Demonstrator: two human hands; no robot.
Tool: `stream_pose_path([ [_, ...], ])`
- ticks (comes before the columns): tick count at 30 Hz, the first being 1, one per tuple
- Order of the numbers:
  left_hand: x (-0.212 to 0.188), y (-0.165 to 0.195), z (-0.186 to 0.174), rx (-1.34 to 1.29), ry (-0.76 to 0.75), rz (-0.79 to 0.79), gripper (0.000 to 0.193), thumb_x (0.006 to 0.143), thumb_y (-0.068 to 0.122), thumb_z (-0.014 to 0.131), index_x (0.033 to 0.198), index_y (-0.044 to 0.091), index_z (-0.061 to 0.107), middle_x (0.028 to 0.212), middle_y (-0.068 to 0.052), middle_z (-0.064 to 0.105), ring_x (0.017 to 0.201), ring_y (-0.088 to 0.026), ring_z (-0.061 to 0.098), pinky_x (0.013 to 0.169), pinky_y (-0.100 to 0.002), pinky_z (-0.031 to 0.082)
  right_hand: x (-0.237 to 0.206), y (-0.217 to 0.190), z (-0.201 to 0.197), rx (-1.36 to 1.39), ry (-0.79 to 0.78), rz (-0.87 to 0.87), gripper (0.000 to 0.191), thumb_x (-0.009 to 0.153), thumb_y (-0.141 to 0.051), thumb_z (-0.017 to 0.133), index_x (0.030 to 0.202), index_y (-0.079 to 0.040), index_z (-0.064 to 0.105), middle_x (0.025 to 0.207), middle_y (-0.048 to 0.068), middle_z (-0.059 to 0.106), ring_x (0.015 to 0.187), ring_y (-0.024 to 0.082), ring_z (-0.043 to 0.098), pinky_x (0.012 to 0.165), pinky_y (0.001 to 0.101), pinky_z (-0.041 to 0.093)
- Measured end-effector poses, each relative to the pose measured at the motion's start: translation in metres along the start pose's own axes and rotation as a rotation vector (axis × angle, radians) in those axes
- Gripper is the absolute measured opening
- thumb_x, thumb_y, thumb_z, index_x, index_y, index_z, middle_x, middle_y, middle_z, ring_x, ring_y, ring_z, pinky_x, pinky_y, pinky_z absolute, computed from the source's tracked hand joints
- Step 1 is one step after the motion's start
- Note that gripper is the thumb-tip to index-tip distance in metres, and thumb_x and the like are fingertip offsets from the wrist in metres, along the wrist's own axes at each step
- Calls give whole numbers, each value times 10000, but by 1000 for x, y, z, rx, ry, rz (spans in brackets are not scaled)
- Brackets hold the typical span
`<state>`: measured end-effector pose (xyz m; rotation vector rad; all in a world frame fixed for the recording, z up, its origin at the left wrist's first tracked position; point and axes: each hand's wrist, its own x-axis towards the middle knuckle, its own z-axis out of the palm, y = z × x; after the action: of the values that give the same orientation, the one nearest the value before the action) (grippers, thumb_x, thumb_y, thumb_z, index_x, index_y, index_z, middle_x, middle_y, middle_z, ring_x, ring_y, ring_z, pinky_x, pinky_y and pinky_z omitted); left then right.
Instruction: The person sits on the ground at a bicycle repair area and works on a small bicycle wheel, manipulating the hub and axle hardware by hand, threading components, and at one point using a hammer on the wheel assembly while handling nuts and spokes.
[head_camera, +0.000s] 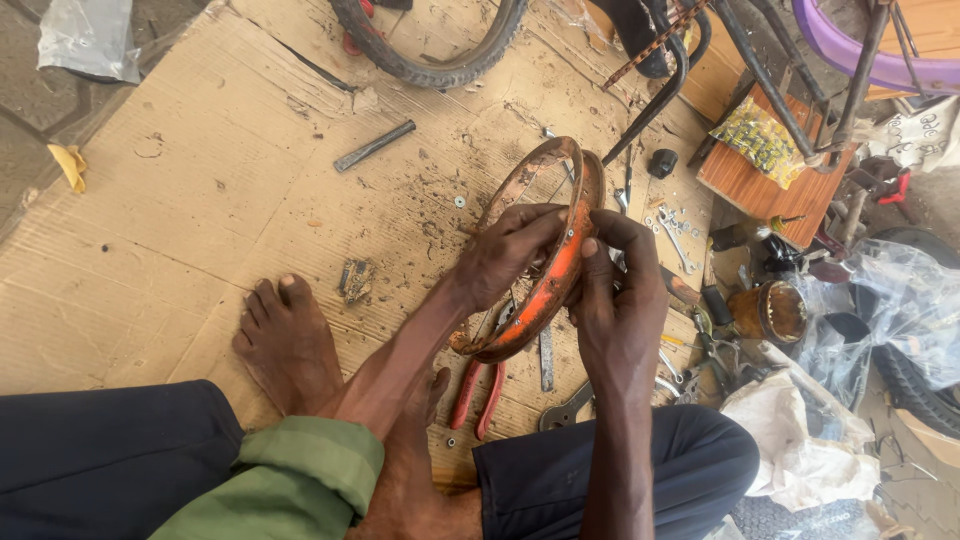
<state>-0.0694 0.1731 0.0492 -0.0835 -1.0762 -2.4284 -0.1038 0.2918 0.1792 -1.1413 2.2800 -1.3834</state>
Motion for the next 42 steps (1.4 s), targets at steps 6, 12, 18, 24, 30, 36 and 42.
stream_pose_path([
  [6, -1, 11, 0, -214, 35, -39, 240, 1013, 224, 600, 1151, 42, 674, 1001, -23, 713, 932, -98, 658, 897, -276, 548, 0, 4, 8, 140, 22, 32, 250, 1084, -143, 561, 1297, -14, 583, 844, 19, 615, 607, 39, 504, 492, 211, 414],
  [12, 0, 19, -8, -218, 97, 19, 219, 1042, 194, 617, 1156, 15, 673, 1003, -86, 693, 909, -152, 653, 820, -301, 588, 6, 20, 16, 677, 211, 267, 269, 1088, -176, 574, 1262, 29, 560, 1062, 107, 653, 688, 109, 560, 558, 216, 438],
  [18, 6, 18, -18, -321, 97, 21, 214, 1043, 196, 604, 1157, 16, 620, 992, -123, 664, 865, -216, 679, 764, -363, 628, 6, 36, -7, 1054, 100, 544, 517, 766, 136, 604, 1265, 3, 579, 1171, 141, 630, 1073, 201, 655, 981, 338, 551],
  [24, -4, 65, 4, -283, 390, -54, 491, 1037, 414, 443, 1193, -30, 583, 930, -168, 638, 737, -256, 681, 661, -372, 628, 0, 44, 0, 706, 86, 386, 455, 854, 81, 661, 1269, -53, 536, 1252, 146, 635, 1195, 228, 649, 1032, 355, 540],
  [30, 7, 116, 13, 437, 617, -206, 365, 1011, 281, 458, 1258, 30, 553, 834, -94, 652, 507, -164, 552, 408, -335, 519, -1, 46, 20, 432, 8, 202, 397, 882, 59, 717, 1247, -21, 582, 1178, 122, 713, 1106, 204, 713, 980, 317, 614],
  [36, -18, 147, -22, 683, 651, -154, 388, 1017, 273, 476, 1304, 87, 661, 855, -48, 739, 455, -83, 508, 379, -251, 455, 4, 45, 39, 405, -65, 168, 479, 870, 73, 724, 1311, -32, 569, 1158, 86, 693, 1083, 173, 704, 928, 304, 620],
  [42, -34, 157, -55, 727, 730, -239, 374, 1002, 310, 531, 1287, 130, 694, 896, -30, 785, 555, -124, 513, 488, -301, 465, 22, 44, 66, 524, -138, -25, 421, 908, 120, 711, 1273, 14, 529, 1202, 92, 658, 1140, 188, 674, 1009, 327, 603],
])
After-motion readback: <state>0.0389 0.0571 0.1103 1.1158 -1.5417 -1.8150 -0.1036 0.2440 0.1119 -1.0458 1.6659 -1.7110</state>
